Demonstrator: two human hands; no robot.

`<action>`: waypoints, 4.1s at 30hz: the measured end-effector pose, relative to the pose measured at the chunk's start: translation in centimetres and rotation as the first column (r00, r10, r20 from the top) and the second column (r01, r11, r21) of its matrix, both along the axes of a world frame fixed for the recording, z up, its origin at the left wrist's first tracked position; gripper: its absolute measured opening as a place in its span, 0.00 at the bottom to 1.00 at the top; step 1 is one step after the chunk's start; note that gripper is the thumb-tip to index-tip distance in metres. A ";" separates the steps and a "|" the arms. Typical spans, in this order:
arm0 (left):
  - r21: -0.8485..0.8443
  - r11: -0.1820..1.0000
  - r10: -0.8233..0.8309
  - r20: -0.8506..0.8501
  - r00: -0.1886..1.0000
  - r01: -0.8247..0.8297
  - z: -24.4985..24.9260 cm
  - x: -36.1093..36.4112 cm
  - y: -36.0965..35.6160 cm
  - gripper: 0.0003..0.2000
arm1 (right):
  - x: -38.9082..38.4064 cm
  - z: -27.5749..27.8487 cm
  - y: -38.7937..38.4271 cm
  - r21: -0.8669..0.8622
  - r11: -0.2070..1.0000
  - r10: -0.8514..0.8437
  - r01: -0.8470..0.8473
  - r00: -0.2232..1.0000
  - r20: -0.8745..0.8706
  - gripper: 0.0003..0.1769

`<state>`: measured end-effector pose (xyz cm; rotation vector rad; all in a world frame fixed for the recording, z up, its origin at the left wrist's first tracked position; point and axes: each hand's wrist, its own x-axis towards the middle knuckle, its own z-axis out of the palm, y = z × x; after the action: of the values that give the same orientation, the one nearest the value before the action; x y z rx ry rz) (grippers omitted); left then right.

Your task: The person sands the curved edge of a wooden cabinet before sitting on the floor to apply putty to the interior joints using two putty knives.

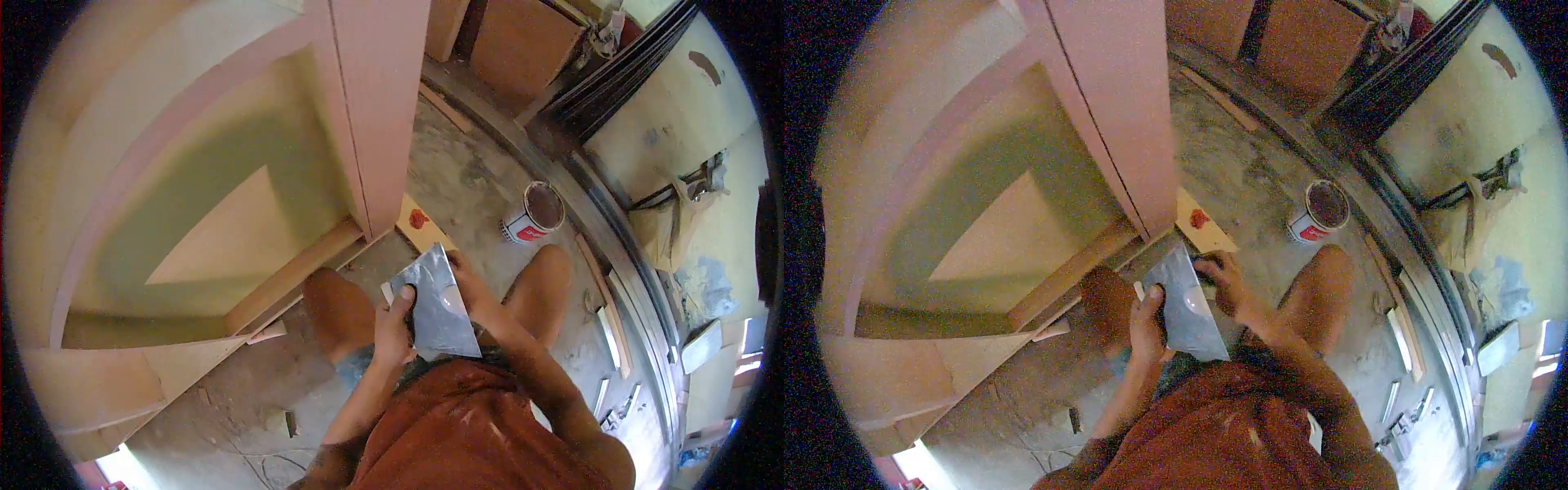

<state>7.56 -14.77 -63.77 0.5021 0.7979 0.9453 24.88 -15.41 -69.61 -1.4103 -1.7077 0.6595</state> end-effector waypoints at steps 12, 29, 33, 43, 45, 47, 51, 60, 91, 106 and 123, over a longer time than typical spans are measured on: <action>-0.281 0.935 0.147 -0.244 0.959 -0.215 -11.1 -8.8 -5.1 0.17 | 6.9 -16.1 6.4 -0.327 0.890 -0.028 0.318 0.753 0.657 0.34; -0.336 0.885 0.221 -0.308 0.925 -0.324 -11.9 -10.5 -7.2 0.18 | 3.3 -23.3 11.5 -0.278 0.866 -0.143 0.417 0.737 0.660 0.31; -0.330 0.888 0.244 -0.256 0.935 -0.321 -11.8 -10.3 -6.5 0.18 | 3.7 -22.9 11.3 -0.423 0.819 -0.017 0.387 0.754 0.657 0.27; -0.390 0.885 0.189 -0.204 0.961 -0.256 -11.5 -9.5 -5.5 0.18 | 4.3 -18.5 9.8 -0.434 0.835 -0.091 0.338 0.863 0.496 0.24; -0.386 0.880 0.210 -0.209 0.955 -0.278 -11.8 -9.5 -5.5 0.17 | 4.2 -19.2 9.5 -0.432 0.825 -0.128 0.364 0.866 0.484 0.25; -0.358 0.889 0.231 -0.193 0.954 -0.287 -11.6 -9.3 -5.5 0.17 | 4.8 -20.4 9.5 -0.347 0.900 -0.090 0.264 0.891 0.446 0.24; -0.398 0.896 0.164 -0.112 0.980 -0.196 -11.9 -9.7 -4.9 0.16 | 4.1 -19.4 8.9 -0.327 0.913 -0.123 0.246 0.927 0.355 0.24; -0.420 0.895 0.234 0.149 0.961 -0.153 -8.6 -2.8 0.7 0.15 | 0.7 0.8 1.9 -0.108 0.961 0.226 -0.256 0.947 -0.230 0.34; 0.426 0.799 0.195 -0.852 0.487 0.425 0.4 -2.0 -0.5 0.16 | -1.4 9.6 0.2 -0.404 0.793 -0.509 0.456 0.129 -0.851 0.19; -0.110 0.984 0.138 -0.050 0.989 -0.143 1.5 0.5 1.0 0.16 | -0.2 10.4 0.6 -0.165 0.936 -0.349 0.311 0.877 -0.331 0.18; 0.400 0.915 0.256 -0.686 0.681 0.058 0.8 -1.8 1.4 0.19 | 2.1 17.7 1.3 -0.076 0.846 0.277 -0.527 0.314 0.908 0.13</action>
<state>5.80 -13.33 -63.01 1.2586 1.3810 1.0154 26.99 -14.08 -51.88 -1.1844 -2.9754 -0.2081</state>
